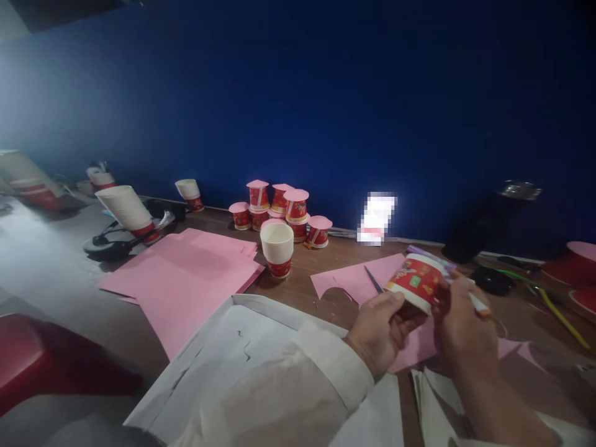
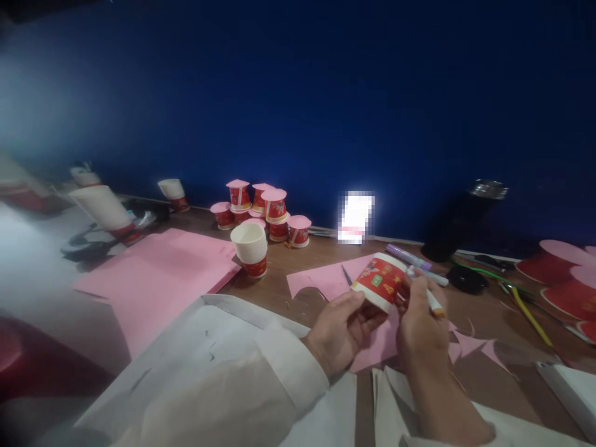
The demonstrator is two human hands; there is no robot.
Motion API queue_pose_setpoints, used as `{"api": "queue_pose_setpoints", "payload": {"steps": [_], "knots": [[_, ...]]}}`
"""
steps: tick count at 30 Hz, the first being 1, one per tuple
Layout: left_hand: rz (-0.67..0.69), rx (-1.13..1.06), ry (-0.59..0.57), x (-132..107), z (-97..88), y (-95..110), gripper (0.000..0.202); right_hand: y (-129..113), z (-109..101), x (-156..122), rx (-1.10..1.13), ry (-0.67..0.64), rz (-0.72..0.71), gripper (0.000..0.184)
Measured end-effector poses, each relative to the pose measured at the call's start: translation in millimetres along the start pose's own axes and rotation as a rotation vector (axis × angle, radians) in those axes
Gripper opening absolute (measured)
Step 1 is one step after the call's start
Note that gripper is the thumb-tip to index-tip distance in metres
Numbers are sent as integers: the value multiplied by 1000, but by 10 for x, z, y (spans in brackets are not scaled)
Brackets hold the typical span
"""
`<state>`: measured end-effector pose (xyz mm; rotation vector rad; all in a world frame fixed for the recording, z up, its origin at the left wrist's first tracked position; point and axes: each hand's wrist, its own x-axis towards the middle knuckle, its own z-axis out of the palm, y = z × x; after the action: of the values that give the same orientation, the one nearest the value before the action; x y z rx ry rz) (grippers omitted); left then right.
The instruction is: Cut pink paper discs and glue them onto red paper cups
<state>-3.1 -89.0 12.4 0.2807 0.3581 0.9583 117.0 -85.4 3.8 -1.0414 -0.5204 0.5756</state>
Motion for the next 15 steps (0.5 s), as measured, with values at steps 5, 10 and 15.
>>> {"api": "queue_pose_setpoints", "payload": {"steps": [5,10,15], "knots": [[-15,-83,115,121,-84,74,21,-181,-10,-140,-420,74,-429,53],[56,-88,67,160,-135,98,19,-217,-41,-376,-666,-178,-637,39],[102,-57,64,145,-100,97,21,-209,-10,-424,-635,-294,-538,24]]}}
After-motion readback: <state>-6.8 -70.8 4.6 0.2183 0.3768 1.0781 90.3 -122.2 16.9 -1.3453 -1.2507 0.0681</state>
